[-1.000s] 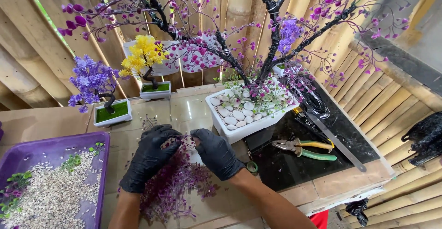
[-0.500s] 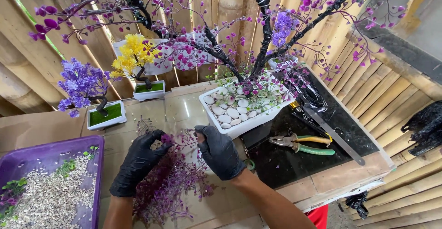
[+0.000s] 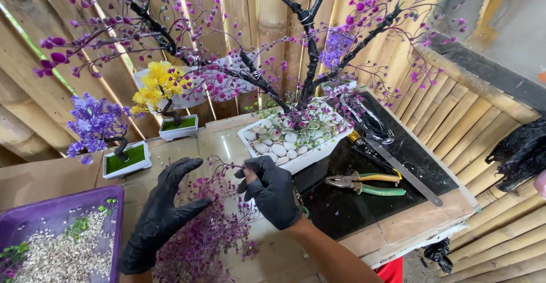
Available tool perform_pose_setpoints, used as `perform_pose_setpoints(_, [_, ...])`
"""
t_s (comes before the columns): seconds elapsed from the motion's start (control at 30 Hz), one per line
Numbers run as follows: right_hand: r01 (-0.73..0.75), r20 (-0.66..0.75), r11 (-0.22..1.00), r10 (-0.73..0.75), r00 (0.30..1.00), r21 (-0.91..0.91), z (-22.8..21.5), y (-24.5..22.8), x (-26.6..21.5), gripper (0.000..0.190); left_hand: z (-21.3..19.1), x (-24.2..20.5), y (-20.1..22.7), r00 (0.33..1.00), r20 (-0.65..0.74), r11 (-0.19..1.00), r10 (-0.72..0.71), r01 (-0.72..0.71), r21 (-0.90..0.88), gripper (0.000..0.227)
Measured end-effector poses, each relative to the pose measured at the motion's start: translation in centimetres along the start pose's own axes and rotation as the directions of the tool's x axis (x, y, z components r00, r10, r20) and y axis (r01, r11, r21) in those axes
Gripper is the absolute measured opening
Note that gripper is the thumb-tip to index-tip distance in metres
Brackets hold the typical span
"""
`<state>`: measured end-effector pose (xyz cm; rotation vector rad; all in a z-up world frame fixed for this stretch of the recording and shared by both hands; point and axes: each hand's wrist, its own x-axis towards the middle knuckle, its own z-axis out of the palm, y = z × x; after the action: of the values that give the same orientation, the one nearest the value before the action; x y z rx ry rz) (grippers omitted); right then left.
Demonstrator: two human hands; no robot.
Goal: The person arranges purple artificial flower branches onto a black bonsai tree structure. They use wire cutters to trim the stems and their gloved hands to position the branches into the white pot filled with white stones.
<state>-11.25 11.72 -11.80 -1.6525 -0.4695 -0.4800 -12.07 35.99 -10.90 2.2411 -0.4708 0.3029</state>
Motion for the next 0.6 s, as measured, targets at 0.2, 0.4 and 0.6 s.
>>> perform_pose_setpoints(0.2, [0.062, -0.011, 0.998, -0.061, 0.998, 0.019, -1.0, 0.6, -0.5, 0.017, 1.0, 1.4, 6.2, 0.985, -0.098, 0.981, 0.141, -0.153, -0.122, 0.035])
perform_pose_setpoints(0.4, [0.016, -0.021, 0.998, -0.014, 1.0, 0.056, -4.0, -0.4, -1.3, 0.019, 3.0, 3.3, 8.1, 0.93, -0.122, 0.938, 0.347, -0.344, 0.046, 0.017])
perform_pose_setpoints(0.6, [0.059, 0.075, 0.996, -0.054, 0.996, -0.061, -9.6, -1.4, -1.3, 0.029, 4.0, 6.2, 13.0, 0.891, 0.103, 0.886, 0.442, -0.452, 0.103, 0.011])
